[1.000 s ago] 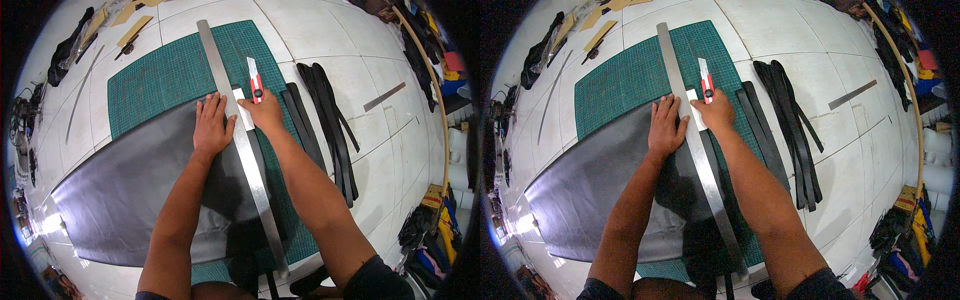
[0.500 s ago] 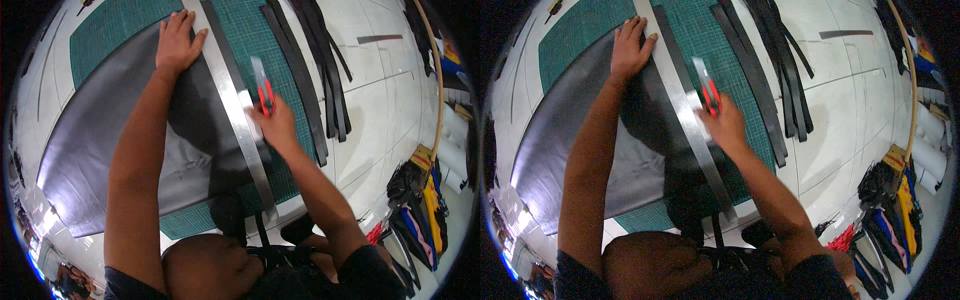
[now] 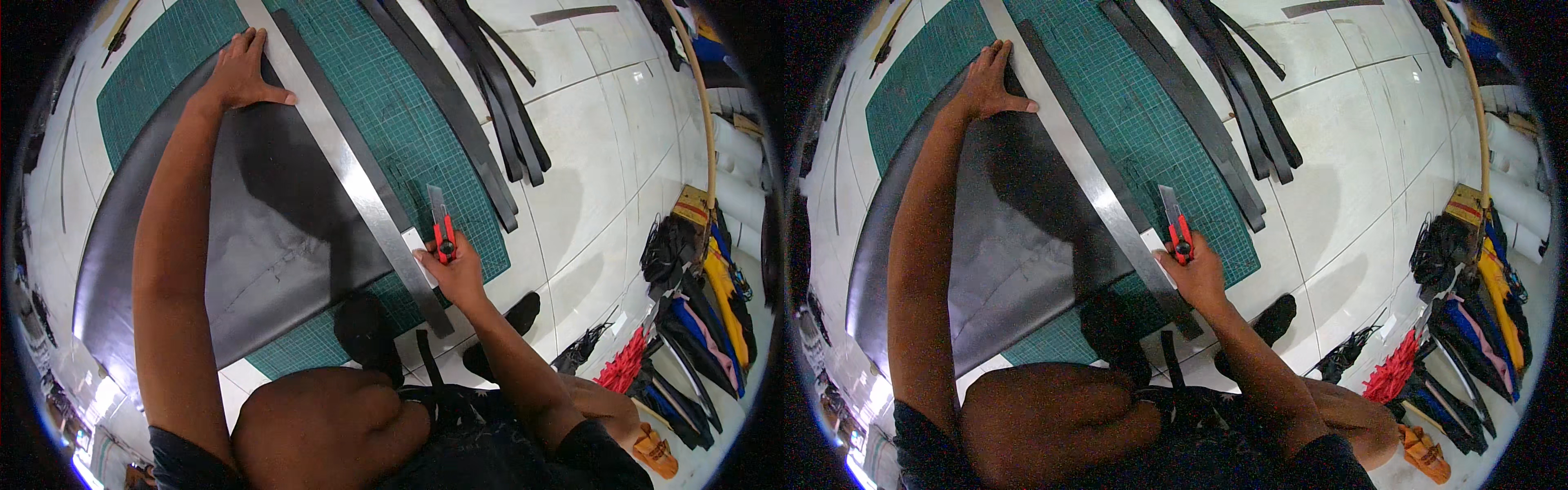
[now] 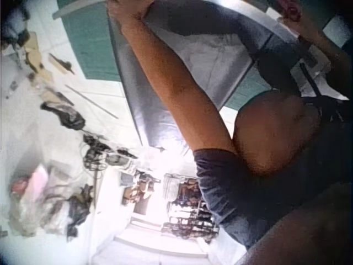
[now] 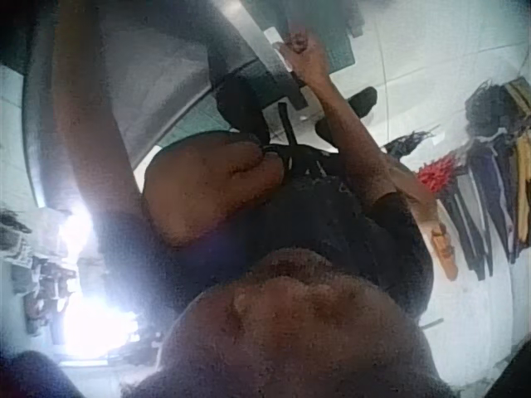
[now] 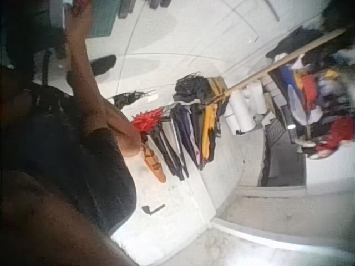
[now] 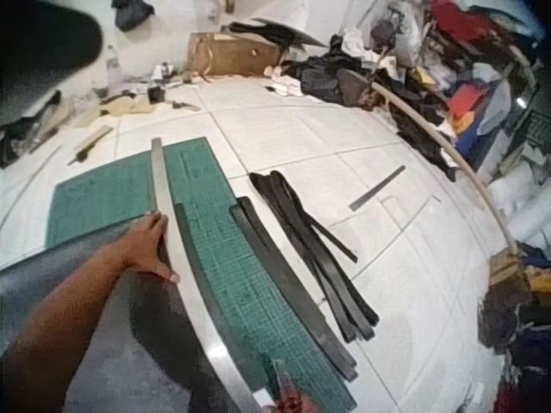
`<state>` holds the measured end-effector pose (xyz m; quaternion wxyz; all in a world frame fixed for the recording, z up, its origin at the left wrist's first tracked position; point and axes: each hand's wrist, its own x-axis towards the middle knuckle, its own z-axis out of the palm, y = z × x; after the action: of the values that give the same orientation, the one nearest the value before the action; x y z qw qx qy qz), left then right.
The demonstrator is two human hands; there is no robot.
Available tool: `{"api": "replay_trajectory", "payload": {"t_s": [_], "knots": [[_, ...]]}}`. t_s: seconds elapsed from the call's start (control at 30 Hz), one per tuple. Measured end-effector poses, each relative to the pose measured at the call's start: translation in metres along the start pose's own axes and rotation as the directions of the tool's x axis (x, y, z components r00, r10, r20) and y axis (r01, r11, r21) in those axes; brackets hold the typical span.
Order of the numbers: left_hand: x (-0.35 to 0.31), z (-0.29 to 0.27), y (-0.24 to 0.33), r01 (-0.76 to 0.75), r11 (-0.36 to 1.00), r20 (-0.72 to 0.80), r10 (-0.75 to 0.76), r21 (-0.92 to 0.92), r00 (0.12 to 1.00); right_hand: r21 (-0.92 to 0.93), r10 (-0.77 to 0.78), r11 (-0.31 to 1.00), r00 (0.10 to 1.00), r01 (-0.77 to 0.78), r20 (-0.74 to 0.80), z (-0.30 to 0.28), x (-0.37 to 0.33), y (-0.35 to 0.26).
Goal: The recorder uses a long metal ruler and a utility knife to cut several narrow strips from a large sheet of dark grey or black material on a green cutting mat.
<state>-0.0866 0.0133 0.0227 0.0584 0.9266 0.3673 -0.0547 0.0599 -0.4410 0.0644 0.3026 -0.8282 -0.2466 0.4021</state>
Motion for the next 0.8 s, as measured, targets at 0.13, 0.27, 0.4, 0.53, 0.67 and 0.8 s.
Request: {"api": "replay_trajectory", "payload": {"t_s": [0.13,0.27,0.4,0.53,0.67,0.8], "knots": [[-0.003,0.001,0.002,0.009,1.0,-0.041,-0.01,-0.029,0.999,0.049,0.005,0.999,1.0,-0.004,-0.022,0.004,0.001,0.005],[-0.006,0.004,-0.002,-0.004,1.0,-0.08,0.002,-0.029,0.997,0.074,0.006,0.997,1.0,-0.007,0.006,0.003,0.003,0.001],[-0.008,0.008,-0.006,-0.043,0.996,-0.124,0.033,-0.079,0.992,0.091,0.11,0.989,0.993,-0.114,0.051,-0.002,0.003,-0.009],[-0.009,0.007,-0.004,-0.035,0.997,-0.124,0.026,-0.066,0.992,0.076,0.074,0.994,0.996,-0.078,0.047,-0.003,0.008,-0.001],[-0.008,0.002,0.002,-0.019,0.997,-0.101,0.011,-0.078,0.995,0.138,0.045,0.989,0.998,-0.05,0.038,-0.002,0.01,0.01],[-0.009,-0.005,-0.002,0.002,1.0,-0.058,-0.004,-0.029,0.998,0.094,0.003,0.996,1.0,-0.005,0.023,0.002,0.01,0.004]]}}
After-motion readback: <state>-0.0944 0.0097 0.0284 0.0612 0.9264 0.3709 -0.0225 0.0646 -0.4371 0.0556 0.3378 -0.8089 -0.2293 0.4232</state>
